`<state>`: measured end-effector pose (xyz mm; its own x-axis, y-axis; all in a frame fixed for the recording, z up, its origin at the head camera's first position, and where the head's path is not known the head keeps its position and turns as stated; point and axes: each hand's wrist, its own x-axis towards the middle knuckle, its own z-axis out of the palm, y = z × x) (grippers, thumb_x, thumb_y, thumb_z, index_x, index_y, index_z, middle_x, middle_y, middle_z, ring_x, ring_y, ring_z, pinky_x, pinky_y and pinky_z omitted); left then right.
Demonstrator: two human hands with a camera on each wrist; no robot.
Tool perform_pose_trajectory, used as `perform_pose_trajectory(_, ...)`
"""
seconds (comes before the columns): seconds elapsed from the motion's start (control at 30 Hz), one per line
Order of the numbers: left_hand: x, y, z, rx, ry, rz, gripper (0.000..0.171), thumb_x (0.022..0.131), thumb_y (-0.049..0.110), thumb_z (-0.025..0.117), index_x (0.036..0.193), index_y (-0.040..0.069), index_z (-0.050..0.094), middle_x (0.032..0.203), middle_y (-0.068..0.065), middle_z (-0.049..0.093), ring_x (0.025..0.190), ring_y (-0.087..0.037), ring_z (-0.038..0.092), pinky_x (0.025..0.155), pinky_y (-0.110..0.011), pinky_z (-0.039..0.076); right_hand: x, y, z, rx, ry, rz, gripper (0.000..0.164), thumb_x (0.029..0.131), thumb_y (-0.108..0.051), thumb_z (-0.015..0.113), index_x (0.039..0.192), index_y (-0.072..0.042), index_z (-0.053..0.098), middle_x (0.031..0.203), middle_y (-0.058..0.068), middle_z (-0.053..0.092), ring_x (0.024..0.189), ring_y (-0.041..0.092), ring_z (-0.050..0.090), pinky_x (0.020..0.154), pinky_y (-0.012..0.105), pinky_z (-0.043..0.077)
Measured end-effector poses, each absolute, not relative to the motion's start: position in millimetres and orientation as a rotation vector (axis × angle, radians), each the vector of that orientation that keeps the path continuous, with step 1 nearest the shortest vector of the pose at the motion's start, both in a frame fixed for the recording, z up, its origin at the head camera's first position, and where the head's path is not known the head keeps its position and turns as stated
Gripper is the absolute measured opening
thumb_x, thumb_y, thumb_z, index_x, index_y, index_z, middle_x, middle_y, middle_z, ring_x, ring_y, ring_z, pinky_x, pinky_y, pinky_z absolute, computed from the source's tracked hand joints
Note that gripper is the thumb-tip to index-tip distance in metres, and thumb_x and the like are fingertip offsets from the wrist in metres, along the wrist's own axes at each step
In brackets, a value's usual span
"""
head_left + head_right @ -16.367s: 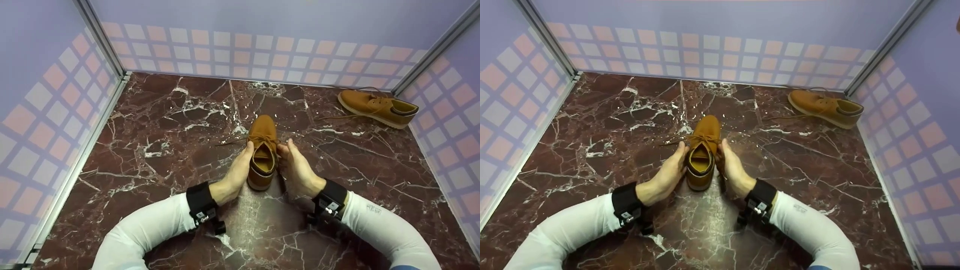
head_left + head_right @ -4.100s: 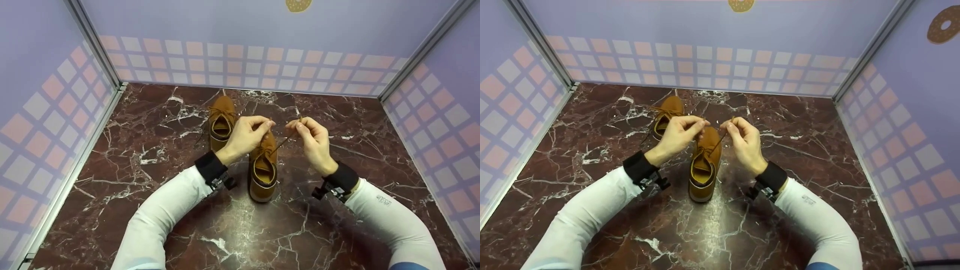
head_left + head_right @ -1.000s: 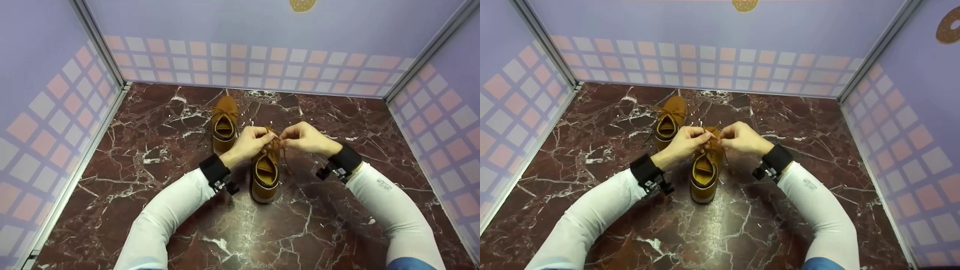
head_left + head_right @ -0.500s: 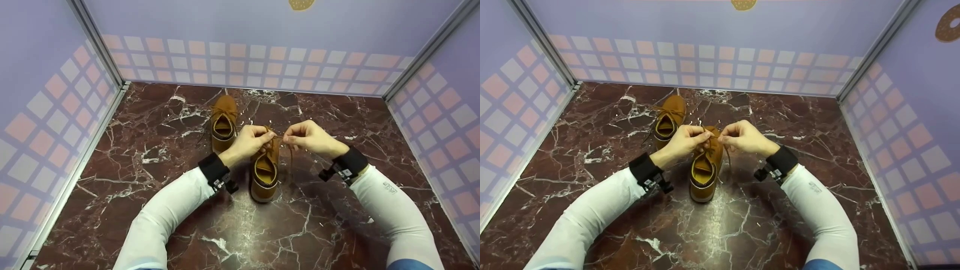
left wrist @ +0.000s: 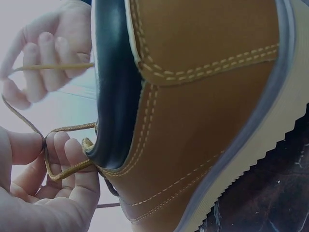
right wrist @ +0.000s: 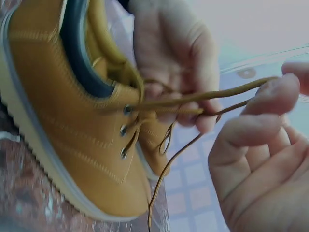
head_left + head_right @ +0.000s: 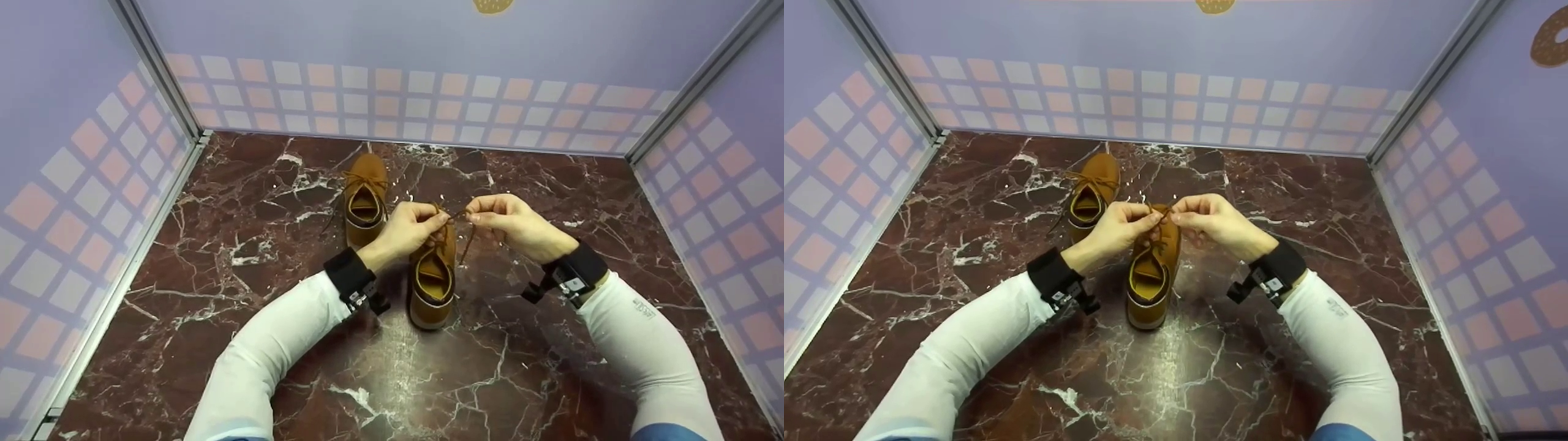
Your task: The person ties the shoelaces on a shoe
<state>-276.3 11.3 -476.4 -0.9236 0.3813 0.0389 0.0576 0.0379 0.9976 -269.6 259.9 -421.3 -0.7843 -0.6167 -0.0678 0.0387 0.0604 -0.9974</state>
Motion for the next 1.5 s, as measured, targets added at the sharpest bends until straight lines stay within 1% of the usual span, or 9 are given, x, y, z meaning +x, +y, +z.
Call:
perform_pose_trajectory(0.2, -277.6, 9.8, -476.1, 0.457, 2.081, 1.982, 0.026, 0.111, 0.01, 0.07, 0.11, -0.015, 0.078, 0.069, 0.006, 0.07, 0.06, -0.006, 0.063, 0.059, -0.018, 0.058, -260.3, 259.5, -415.2, -0.751, 1.886, -1.829, 0.026, 0.105, 0.004, 0.061, 0.105, -0.016, 0.077, 0.084, -0.011, 0.074, 0.063, -0.001, 0.061, 0.057, 0.014, 0.053)
perform_pose_trajectory(0.37, -277.6, 9.7, -474.7, 0.474, 2.076, 1.98, 0.026, 0.111, 0.009, 0.07, 0.111, -0.016, 0.077, 0.069, 0.006, 0.069, 0.059, -0.006, 0.063, 0.059, -0.018, 0.058, -258.0, 255.6, -421.1, -0.983, 2.106, -1.839, 0.01, 0.097, 0.013, 0.068, 0.101, 0.005, 0.073, 0.08, -0.002, 0.075, 0.062, -0.001, 0.064, 0.054, 0.017, 0.055)
perform_pose_trajectory(0.5, -277.7, 9.6, -473.7, 0.46, 2.074, 1.977, 0.026, 0.111, 0.01, 0.07, 0.109, -0.016, 0.077, 0.068, 0.006, 0.069, 0.059, -0.006, 0.063, 0.059, -0.018, 0.058, -256.3, 251.8, -426.9, -1.151, 2.267, -1.813, 0.006, 0.094, 0.017, 0.071, 0.1, 0.015, 0.071, 0.081, -0.005, 0.076, 0.064, -0.003, 0.064, 0.055, 0.015, 0.053)
perform_pose_trajectory(0.63, -277.4, 8.2, -471.8, 0.457, 2.076, 1.964, 0.029, 0.111, 0.011, 0.07, 0.112, -0.018, 0.076, 0.068, 0.005, 0.068, 0.058, -0.006, 0.063, 0.058, -0.018, 0.057, -253.9, 247.7, -429.6, -1.247, 2.338, -1.797, 0.01, 0.092, 0.021, 0.072, 0.099, 0.013, 0.072, 0.082, -0.004, 0.075, 0.066, -0.004, 0.062, 0.056, 0.013, 0.051)
perform_pose_trajectory(0.87, -277.2, 7.1, -472.1, 0.453, 2.125, 1.931, 0.027, 0.11, 0.012, 0.072, 0.113, -0.014, 0.079, 0.069, 0.005, 0.07, 0.057, -0.006, 0.062, 0.057, -0.017, 0.055, -252.5, 240.7, -436.5, -1.404, 2.471, -1.65, 0.014, 0.092, 0.016, 0.079, 0.097, 0.004, 0.078, 0.074, 0.017, 0.074, 0.061, 0.003, 0.063, 0.055, 0.014, 0.053)
perform_pose_trajectory(1.1, -277.2, 6.2, -472.9, 0.465, 2.152, 1.932, 0.022, 0.11, 0.012, 0.073, 0.104, -0.006, 0.082, 0.07, 0.002, 0.07, 0.056, -0.007, 0.061, 0.057, -0.019, 0.055, -255.5, 235.9, -451.4, -1.697, 2.694, -1.292, 0.018, 0.09, 0.007, 0.085, 0.101, -0.005, 0.08, 0.082, 0.007, 0.079, 0.06, 0.015, 0.066, 0.056, 0.022, 0.056)
perform_pose_trajectory(1.33, -277.4, 4.7, -473.4, 0.489, 2.209, 1.905, 0.021, 0.109, 0.012, 0.074, 0.104, -0.005, 0.083, 0.072, 0.011, 0.069, 0.065, -0.005, 0.06, 0.06, -0.017, 0.05, -258.0, 229.8, -469.8, -1.889, 2.851, -0.922, 0.024, 0.086, 0.0, 0.091, 0.106, -0.01, 0.084, 0.104, 0.007, 0.086, 0.083, 0.022, 0.083, 0.074, 0.035, 0.07)
perform_pose_trajectory(1.4, -277.3, 4.3, -473.0, 0.491, 2.237, 1.892, 0.019, 0.108, 0.013, 0.075, 0.104, -0.003, 0.084, 0.075, 0.012, 0.071, 0.069, -0.005, 0.061, 0.062, -0.016, 0.049, -257.0, 228.0, -472.4, -1.915, 2.864, -0.872, 0.022, 0.085, -0.002, 0.092, 0.104, -0.011, 0.083, 0.104, 0.007, 0.086, 0.087, 0.023, 0.084, 0.078, 0.037, 0.071)
perform_pose_trajectory(1.5, -277.4, 4.9, -472.2, 0.481, 2.22, 1.896, 0.018, 0.107, 0.013, 0.076, 0.104, -0.003, 0.085, 0.076, 0.01, 0.073, 0.07, -0.006, 0.062, 0.063, -0.017, 0.05, -253.4, 226.2, -473.4, -2.013, 2.87, -0.814, 0.02, 0.082, -0.001, 0.089, 0.096, -0.012, 0.08, 0.092, 0.003, 0.082, 0.075, 0.018, 0.078, 0.068, 0.033, 0.068)
